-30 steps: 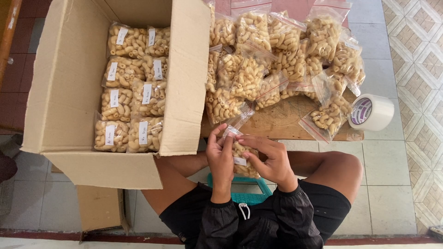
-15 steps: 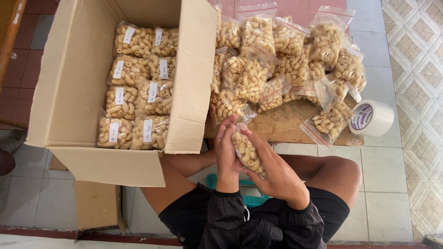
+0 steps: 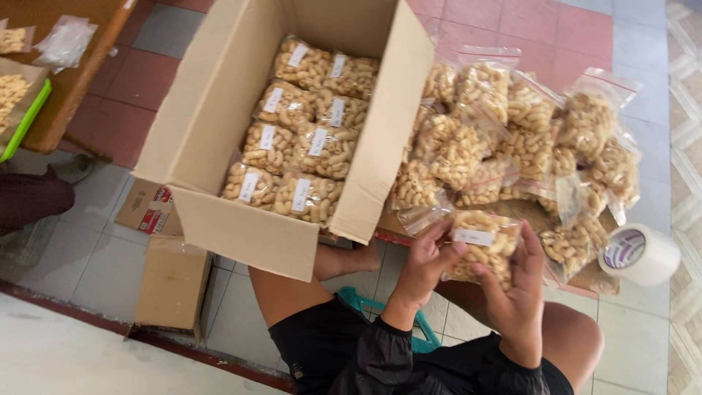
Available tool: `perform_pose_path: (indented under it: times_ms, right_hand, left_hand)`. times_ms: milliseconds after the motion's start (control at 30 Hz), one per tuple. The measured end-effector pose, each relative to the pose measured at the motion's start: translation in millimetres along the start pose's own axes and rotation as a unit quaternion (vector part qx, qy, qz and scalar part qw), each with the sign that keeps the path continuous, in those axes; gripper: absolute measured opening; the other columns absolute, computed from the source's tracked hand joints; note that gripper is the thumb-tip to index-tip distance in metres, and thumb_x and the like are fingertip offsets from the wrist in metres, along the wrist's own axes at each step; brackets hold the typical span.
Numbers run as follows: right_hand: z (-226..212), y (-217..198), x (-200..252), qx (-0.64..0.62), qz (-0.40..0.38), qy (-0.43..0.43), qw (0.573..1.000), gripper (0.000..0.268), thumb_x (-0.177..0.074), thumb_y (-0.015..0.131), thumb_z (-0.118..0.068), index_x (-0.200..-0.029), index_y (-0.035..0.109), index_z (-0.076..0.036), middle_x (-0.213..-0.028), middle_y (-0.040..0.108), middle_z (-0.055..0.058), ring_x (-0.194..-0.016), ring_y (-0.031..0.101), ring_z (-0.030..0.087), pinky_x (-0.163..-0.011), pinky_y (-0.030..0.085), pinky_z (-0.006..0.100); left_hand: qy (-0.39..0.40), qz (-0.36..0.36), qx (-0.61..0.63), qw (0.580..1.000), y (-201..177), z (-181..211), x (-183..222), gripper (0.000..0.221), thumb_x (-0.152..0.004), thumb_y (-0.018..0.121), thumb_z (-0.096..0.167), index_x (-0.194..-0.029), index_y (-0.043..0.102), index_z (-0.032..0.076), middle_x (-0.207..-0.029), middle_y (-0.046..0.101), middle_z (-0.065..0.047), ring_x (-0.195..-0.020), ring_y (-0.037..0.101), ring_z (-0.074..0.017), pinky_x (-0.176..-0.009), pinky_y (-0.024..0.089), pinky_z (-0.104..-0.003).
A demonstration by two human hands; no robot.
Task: Packing small plastic bags of snacks into a large cardboard box for shipment.
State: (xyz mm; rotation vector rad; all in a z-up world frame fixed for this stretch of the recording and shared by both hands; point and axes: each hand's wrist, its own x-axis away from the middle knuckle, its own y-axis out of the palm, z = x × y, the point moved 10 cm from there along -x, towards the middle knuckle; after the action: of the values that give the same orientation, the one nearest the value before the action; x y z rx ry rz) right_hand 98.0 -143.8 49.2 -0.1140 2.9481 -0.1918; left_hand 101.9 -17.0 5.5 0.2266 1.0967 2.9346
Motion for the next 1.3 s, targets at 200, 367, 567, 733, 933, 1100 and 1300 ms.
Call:
perform_pose_path:
  times_ms: [200, 367, 567, 733, 933, 1100, 1300]
  right_hand:
    - [4, -9, 1, -0.033, 0.063, -0.006, 0.997, 0.074, -0.091, 0.054, -0.005, -0.157, 0.022, 0.001, -0.137, 0.048, 0.024, -0.119, 0.051, 0.027, -0.100, 0.045, 0.037]
    - [-15, 0, -2, 0.018, 0.052, 0.018, 0.998, 0.074, -0.090, 0.054, -0.003, -0.157, 0.023, 0.001, -0.137, 0.050, 0.024, -0.119, 0.052, 0.027, -0.098, 0.045, 0.036]
    - [-43, 7, -4, 0.084, 0.034, -0.026, 0.996, 0.073, -0.092, 0.051, 0.001, -0.157, 0.018, 0.001, -0.145, 0.042, 0.030, -0.124, 0.047, 0.031, -0.098, 0.043, 0.040]
    - [-83, 25, -6, 0.029, -0.015, -0.047, 0.998, 0.096, -0.077, 0.052, 0.013, -0.157, 0.002, -0.005, -0.159, 0.025, 0.025, -0.138, 0.034, 0.030, -0.111, 0.034, 0.042]
    - [-137, 36, -4, 0.047, 0.044, -0.075, 0.995, 0.091, -0.073, 0.057, 0.020, -0.150, 0.015, -0.005, -0.161, 0.026, 0.023, -0.136, 0.040, 0.038, -0.102, 0.045, 0.047]
    - [-166, 66, -23, 0.025, -0.059, -0.131, 0.989, 0.091, -0.073, 0.055, 0.020, -0.151, 0.014, -0.003, -0.158, 0.026, 0.024, -0.139, 0.037, 0.034, -0.103, 0.047, 0.046]
    - [-235, 147, -62, 0.150, -0.242, -0.265, 0.921, 0.066, -0.088, 0.059, 0.007, -0.142, 0.021, 0.000, -0.132, 0.053, 0.029, -0.116, 0.062, 0.034, -0.093, 0.056, 0.038]
  left_hand:
    - [0.044, -0.084, -0.060, 0.994, 6, 6, 3, 0.085, -0.073, 0.079, 0.024, -0.146, 0.042, 0.000, -0.137, 0.054, -0.007, -0.122, 0.051, -0.0130, -0.103, 0.045, -0.024]
    - [0.076, -0.069, -0.125, 0.987, 15, 41, 16, 0.081, -0.077, 0.075, 0.028, -0.147, 0.043, 0.001, -0.131, 0.055, -0.004, -0.117, 0.052, -0.0109, -0.102, 0.046, -0.025]
    - [0.109, 0.013, -0.272, 0.956, 25, 84, 34, 0.081, -0.083, 0.063, 0.041, -0.148, 0.037, 0.002, -0.139, 0.055, -0.016, -0.117, 0.058, -0.0198, -0.097, 0.050, -0.031]
    - [0.266, 0.022, -0.334, 0.904, 41, 115, 51, 0.057, -0.099, 0.053, 0.026, -0.147, 0.036, 0.001, -0.145, 0.049, -0.021, -0.133, 0.051, -0.0314, -0.108, 0.046, -0.041]
    - [0.389, 0.015, -0.370, 0.844, 54, 165, 82, 0.054, -0.105, 0.053, 0.021, -0.149, 0.032, -0.002, -0.145, 0.047, -0.023, -0.134, 0.052, -0.0378, -0.111, 0.048, -0.047]
    - [0.404, 0.012, -0.448, 0.798, 52, 221, 108, 0.056, -0.108, 0.051, 0.023, -0.153, 0.024, 0.002, -0.142, 0.051, -0.025, -0.128, 0.056, -0.0355, -0.109, 0.051, -0.044]
    - [0.404, 0.087, -0.583, 0.700, 16, 300, 135, 0.036, -0.103, 0.054, 0.015, -0.134, 0.047, 0.000, -0.126, 0.063, -0.016, -0.116, 0.063, -0.0304, -0.105, 0.050, -0.042]
